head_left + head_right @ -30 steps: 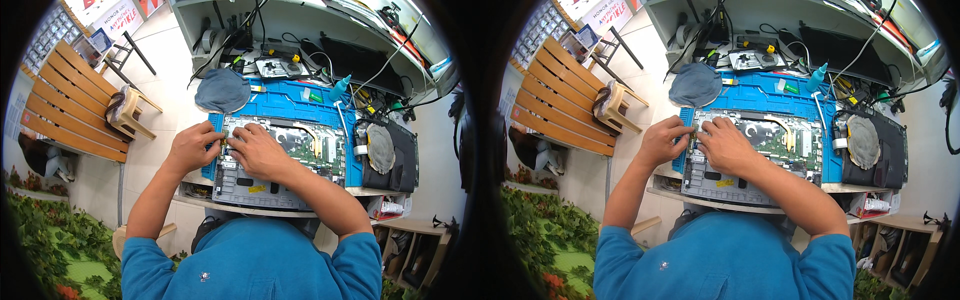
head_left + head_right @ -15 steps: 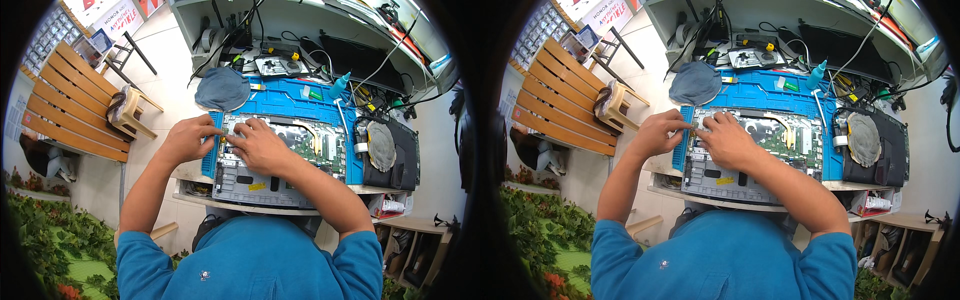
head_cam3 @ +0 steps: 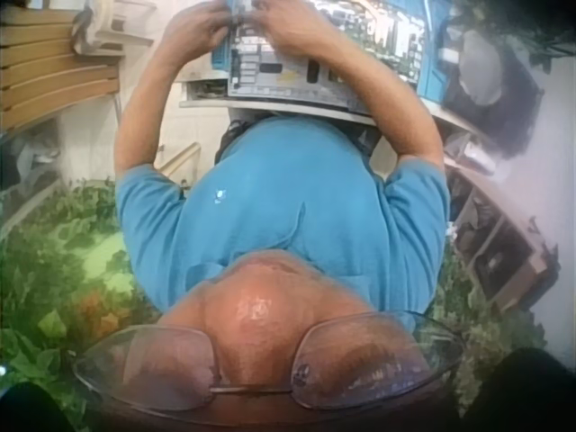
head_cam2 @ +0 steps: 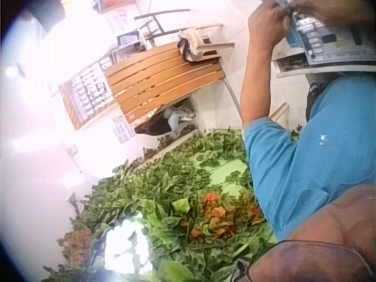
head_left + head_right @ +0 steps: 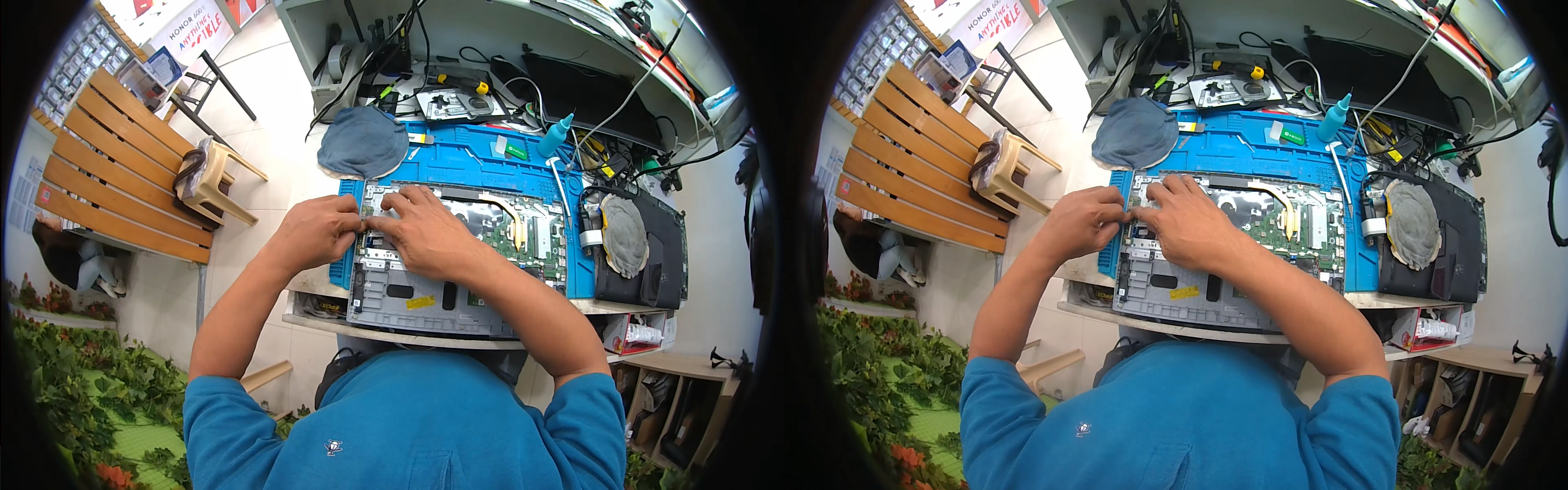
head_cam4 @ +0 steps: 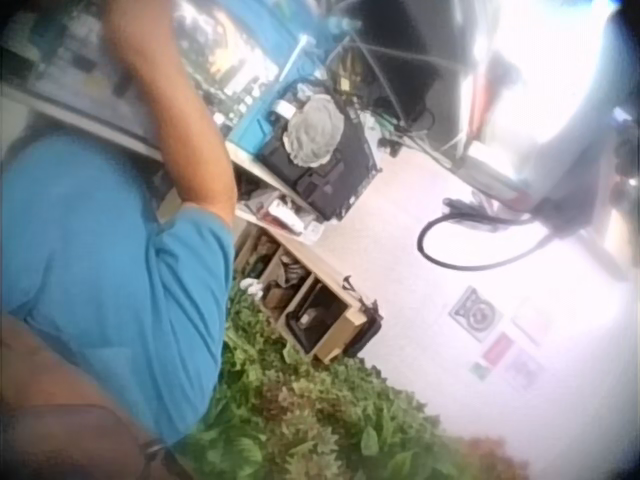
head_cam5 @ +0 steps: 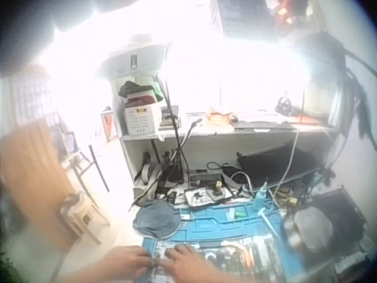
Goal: The person works on the internal components of a disassembled electronic device, likely a laptop, placed on a blue workbench. They connect a white ribbon cable to the motherboard, secure a metal bracket with screws, and handle a hard drive and other small parts. The task involves precise hand movements to assemble and secure internal hardware.
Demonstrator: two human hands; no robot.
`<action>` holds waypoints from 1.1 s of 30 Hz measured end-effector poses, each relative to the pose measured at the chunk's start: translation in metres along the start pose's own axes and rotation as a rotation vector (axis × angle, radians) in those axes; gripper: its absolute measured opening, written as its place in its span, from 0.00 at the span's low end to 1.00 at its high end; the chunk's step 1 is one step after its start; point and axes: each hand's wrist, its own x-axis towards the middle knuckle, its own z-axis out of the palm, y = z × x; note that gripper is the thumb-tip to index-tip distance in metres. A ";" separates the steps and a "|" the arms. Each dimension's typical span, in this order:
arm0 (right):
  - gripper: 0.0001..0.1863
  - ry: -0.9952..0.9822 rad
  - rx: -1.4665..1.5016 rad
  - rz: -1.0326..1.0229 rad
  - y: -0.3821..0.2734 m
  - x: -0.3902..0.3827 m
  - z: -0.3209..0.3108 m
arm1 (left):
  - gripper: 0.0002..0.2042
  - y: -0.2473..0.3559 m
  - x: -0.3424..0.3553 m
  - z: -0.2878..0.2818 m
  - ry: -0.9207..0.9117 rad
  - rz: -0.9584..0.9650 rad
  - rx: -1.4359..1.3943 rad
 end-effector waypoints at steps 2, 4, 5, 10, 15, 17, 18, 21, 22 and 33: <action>0.22 -0.001 -0.007 0.003 0.000 0.000 0.002 | 0.08 0.000 0.000 0.000 0.018 0.023 -0.019; 0.24 -0.002 -0.033 0.001 0.000 0.001 0.003 | 0.12 -0.003 -0.002 -0.006 0.003 -0.011 -0.085; 0.25 -0.009 -0.044 -0.004 0.000 0.001 0.002 | 0.14 -0.004 -0.004 -0.008 -0.005 -0.028 -0.118; 0.27 -0.010 -0.092 -0.033 0.001 0.005 0.000 | 0.16 0.000 -0.020 -0.006 0.122 -0.115 -0.212; 0.24 -0.022 -0.079 -0.030 0.001 0.008 -0.002 | 0.17 0.002 -0.018 0.000 0.160 -0.075 -0.199; 0.24 -0.025 -0.064 -0.024 0.001 0.009 -0.003 | 0.17 0.006 -0.016 0.000 0.137 -0.030 -0.160; 0.24 -0.025 -0.054 -0.023 0.002 0.009 -0.004 | 0.16 0.008 -0.015 0.001 0.138 -0.024 -0.128; 0.25 0.024 -0.051 -0.045 0.005 0.008 -0.002 | 0.14 0.008 -0.016 0.007 0.149 -0.011 -0.058; 0.25 0.049 -0.053 -0.057 0.007 0.008 -0.001 | 0.14 0.005 -0.017 0.010 0.159 -0.009 -0.051; 0.29 -0.011 -0.032 0.016 0.004 0.012 -0.001 | 0.14 -0.001 -0.018 0.015 0.199 -0.037 -0.136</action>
